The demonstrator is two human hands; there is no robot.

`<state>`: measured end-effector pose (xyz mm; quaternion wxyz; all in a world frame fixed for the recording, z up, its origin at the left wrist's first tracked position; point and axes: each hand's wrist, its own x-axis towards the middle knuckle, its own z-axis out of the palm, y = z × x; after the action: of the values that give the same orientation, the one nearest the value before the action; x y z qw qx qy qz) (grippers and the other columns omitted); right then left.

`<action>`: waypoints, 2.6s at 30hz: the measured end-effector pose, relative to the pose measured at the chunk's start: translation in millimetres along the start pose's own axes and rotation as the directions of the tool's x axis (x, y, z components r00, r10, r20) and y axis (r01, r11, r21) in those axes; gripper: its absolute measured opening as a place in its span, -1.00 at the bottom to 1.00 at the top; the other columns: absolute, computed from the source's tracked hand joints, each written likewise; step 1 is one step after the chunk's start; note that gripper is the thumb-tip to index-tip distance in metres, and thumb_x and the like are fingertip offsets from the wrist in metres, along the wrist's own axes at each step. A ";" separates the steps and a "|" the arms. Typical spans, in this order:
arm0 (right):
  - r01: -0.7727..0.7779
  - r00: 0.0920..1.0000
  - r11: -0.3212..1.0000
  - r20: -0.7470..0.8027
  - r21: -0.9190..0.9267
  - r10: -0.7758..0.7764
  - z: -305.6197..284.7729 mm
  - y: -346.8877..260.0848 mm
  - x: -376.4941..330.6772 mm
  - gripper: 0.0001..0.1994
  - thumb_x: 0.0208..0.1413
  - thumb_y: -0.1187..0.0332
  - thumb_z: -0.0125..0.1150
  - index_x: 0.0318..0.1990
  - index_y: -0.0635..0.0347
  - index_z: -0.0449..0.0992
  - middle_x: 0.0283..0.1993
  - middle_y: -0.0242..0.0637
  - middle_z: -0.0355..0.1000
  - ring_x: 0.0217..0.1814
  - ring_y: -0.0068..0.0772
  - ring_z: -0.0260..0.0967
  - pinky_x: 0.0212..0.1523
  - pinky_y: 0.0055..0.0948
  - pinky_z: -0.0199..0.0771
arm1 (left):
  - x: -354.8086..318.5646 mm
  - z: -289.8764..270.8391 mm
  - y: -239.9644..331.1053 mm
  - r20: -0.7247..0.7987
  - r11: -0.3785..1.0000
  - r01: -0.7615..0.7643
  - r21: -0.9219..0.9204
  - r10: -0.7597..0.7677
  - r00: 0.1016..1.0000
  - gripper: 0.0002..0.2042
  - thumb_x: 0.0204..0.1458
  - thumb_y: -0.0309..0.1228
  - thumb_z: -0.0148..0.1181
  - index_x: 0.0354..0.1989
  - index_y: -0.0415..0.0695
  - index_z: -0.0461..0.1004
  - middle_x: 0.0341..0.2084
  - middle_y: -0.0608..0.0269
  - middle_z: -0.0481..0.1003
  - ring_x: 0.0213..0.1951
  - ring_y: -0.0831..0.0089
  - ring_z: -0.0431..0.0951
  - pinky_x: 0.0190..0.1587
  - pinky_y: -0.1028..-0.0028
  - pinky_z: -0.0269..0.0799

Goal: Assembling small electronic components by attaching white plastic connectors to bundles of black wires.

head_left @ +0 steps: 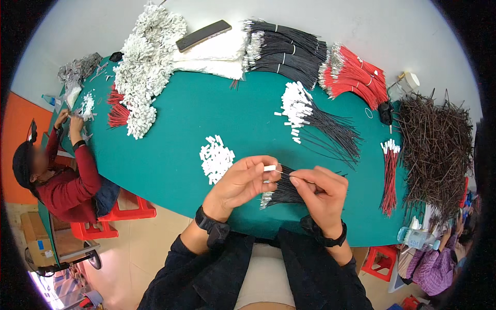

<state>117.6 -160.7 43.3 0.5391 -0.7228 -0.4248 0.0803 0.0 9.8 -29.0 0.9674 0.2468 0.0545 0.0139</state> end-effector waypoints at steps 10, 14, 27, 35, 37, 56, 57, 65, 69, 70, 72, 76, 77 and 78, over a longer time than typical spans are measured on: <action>0.043 0.998 0.999 -0.051 -0.024 -0.044 -1.5 -0.2 -0.2 -0.86 -0.04 0.61 0.46 -0.28 0.26 0.70 -0.62 -0.38 0.31 -0.64 -0.60 0.18 -0.61 -0.53 0.09 | 2.3 -7.9 -4.7 0.051 0.994 -0.064 -0.084 0.069 0.996 -0.77 0.26 -0.42 0.25 0.03 -0.23 0.50 -0.08 0.15 0.57 -0.08 0.47 0.60 -0.05 0.50 0.57; 0.073 0.996 0.996 -0.048 -0.050 -0.076 -0.5 -2.2 1.8 -0.85 -0.04 0.63 0.45 -0.28 0.27 0.70 -0.61 -0.35 0.34 -0.62 -0.58 0.23 -0.60 -0.53 0.13 | 1.7 -3.6 -3.2 -0.032 0.983 -0.181 0.035 0.182 0.983 -0.80 0.15 -0.60 0.31 -0.07 -0.21 0.53 -0.19 0.16 0.63 -0.16 0.46 0.64 -0.09 0.50 0.60; 0.036 0.998 0.998 -0.047 -0.055 -0.038 -1.2 -2.3 3.0 -0.87 0.00 0.64 0.42 -0.28 0.29 0.68 -0.52 -0.30 0.45 -0.60 -0.55 0.27 -0.57 -0.53 0.21 | -1.5 18.9 -0.5 -0.231 0.882 -0.260 0.393 0.368 0.900 -0.77 0.13 -0.61 0.32 -0.03 -0.27 0.61 -0.23 0.01 0.67 -0.25 0.35 0.71 -0.15 0.44 0.67; 0.051 0.993 0.996 -0.100 -0.080 -0.059 2.9 2.7 2.6 -0.91 0.00 0.64 0.40 -0.32 0.33 0.66 -0.43 -0.27 0.56 -0.46 -0.49 0.47 -0.44 -0.56 0.40 | 0.7 22.8 -1.4 -0.279 0.857 -0.249 0.451 0.401 0.873 -0.89 0.21 -0.54 0.27 -0.15 -0.29 0.61 -0.23 -0.04 0.68 -0.25 0.35 0.72 -0.20 0.47 0.67; 0.191 0.969 0.950 -0.104 -0.247 -0.222 4.5 6.3 3.3 -0.90 -0.03 0.65 0.40 -0.33 0.32 0.66 -0.39 -0.20 0.59 -0.41 -0.36 0.54 -0.38 -0.49 0.49 | 1.4 24.0 -2.9 -0.279 0.846 -0.264 0.462 0.421 0.863 -0.90 0.21 -0.54 0.27 -0.16 -0.29 0.61 -0.27 -0.01 0.68 -0.27 0.37 0.71 -0.21 0.48 0.67; 0.245 0.962 0.937 -0.056 -0.250 -0.267 6.8 8.7 5.1 -0.88 -0.03 0.58 0.43 -0.31 0.23 0.65 -0.40 -0.25 0.57 -0.41 -0.23 0.51 -0.38 -0.33 0.40 | 0.0 23.2 -4.8 -0.265 0.829 -0.254 0.498 0.425 0.865 -0.93 0.13 -0.60 0.34 -0.23 -0.29 0.61 -0.39 0.14 0.65 -0.36 0.47 0.65 -0.24 0.50 0.59; 0.254 0.961 0.933 -0.043 -0.256 -0.273 6.6 8.1 5.3 -0.89 -0.02 0.58 0.43 -0.31 0.23 0.65 -0.40 -0.25 0.56 -0.42 -0.23 0.51 -0.38 -0.33 0.40 | -0.1 23.2 -5.0 -0.265 0.829 -0.255 0.498 0.425 0.865 -0.93 0.13 -0.60 0.34 -0.23 -0.29 0.61 -0.39 0.14 0.65 -0.36 0.47 0.65 -0.24 0.50 0.59; 0.234 0.969 0.948 -0.026 -0.218 -0.245 9.0 10.1 5.1 -0.90 -0.02 0.58 0.41 -0.33 0.23 0.65 -0.42 -0.25 0.55 -0.44 -0.23 0.48 -0.41 -0.34 0.39 | 0.5 25.7 -8.2 -0.278 0.850 -0.264 0.457 0.418 0.865 -0.95 0.12 -0.62 0.34 -0.27 -0.30 0.60 -0.42 0.13 0.63 -0.38 0.47 0.63 -0.26 0.50 0.58; 0.127 0.989 0.982 -0.054 -0.139 -0.135 11.2 11.1 3.2 -0.90 -0.02 0.58 0.41 -0.33 0.23 0.65 -0.44 -0.24 0.54 -0.46 -0.23 0.46 -0.44 -0.35 0.38 | -0.4 22.5 -11.3 -0.253 0.846 -0.281 0.453 0.425 0.869 -0.94 0.13 -0.61 0.35 -0.26 -0.29 0.61 -0.36 0.13 0.65 -0.33 0.48 0.66 -0.23 0.51 0.61; 0.128 0.989 0.983 -0.053 -0.133 -0.136 11.5 11.1 2.5 -0.90 -0.02 0.59 0.41 -0.33 0.22 0.65 -0.44 -0.24 0.54 -0.46 -0.22 0.46 -0.44 -0.36 0.38 | -0.5 22.7 -11.8 -0.256 0.845 -0.276 0.459 0.423 0.869 -0.94 0.13 -0.61 0.36 -0.26 -0.29 0.61 -0.36 0.13 0.65 -0.33 0.48 0.66 -0.23 0.51 0.61; 0.137 0.988 0.981 -0.051 -0.137 -0.145 12.5 11.1 2.3 -0.90 -0.02 0.58 0.42 -0.33 0.22 0.65 -0.44 -0.25 0.54 -0.47 -0.23 0.45 -0.44 -0.35 0.38 | -1.4 22.7 -12.2 -0.260 0.843 -0.271 0.464 0.422 0.869 -0.94 0.12 -0.61 0.36 -0.26 -0.29 0.61 -0.36 0.13 0.65 -0.34 0.48 0.66 -0.22 0.51 0.61; 0.143 0.988 0.979 -0.037 -0.145 -0.149 12.2 13.0 3.0 -0.90 -0.02 0.58 0.42 -0.33 0.21 0.65 -0.44 -0.25 0.54 -0.46 -0.23 0.45 -0.43 -0.35 0.38 | -0.6 22.8 -11.3 -0.263 0.851 -0.265 0.454 0.412 0.873 -0.94 0.12 -0.61 0.36 -0.27 -0.29 0.61 -0.35 0.13 0.65 -0.34 0.48 0.66 -0.23 0.51 0.61; 0.143 0.988 0.979 -0.037 -0.145 -0.150 12.1 13.0 3.1 -0.90 -0.02 0.58 0.42 -0.33 0.21 0.65 -0.44 -0.25 0.54 -0.46 -0.23 0.45 -0.43 -0.35 0.38 | -0.6 23.0 -10.9 -0.267 0.859 -0.256 0.444 0.400 0.877 -0.94 0.12 -0.62 0.36 -0.27 -0.29 0.61 -0.35 0.13 0.65 -0.34 0.48 0.67 -0.23 0.51 0.61; 0.145 0.988 0.978 -0.035 -0.151 -0.152 11.9 12.9 3.2 -0.90 -0.02 0.58 0.42 -0.33 0.21 0.65 -0.44 -0.25 0.54 -0.46 -0.23 0.45 -0.43 -0.34 0.38 | -0.4 24.1 -11.0 -0.267 0.858 -0.256 0.444 0.400 0.877 -0.94 0.12 -0.62 0.36 -0.27 -0.29 0.61 -0.35 0.13 0.65 -0.34 0.48 0.67 -0.23 0.51 0.61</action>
<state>119.5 -150.7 28.6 0.4982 -0.7287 -0.4698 -0.0084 2.4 -11.3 -13.2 0.8546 0.4361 0.1839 0.2137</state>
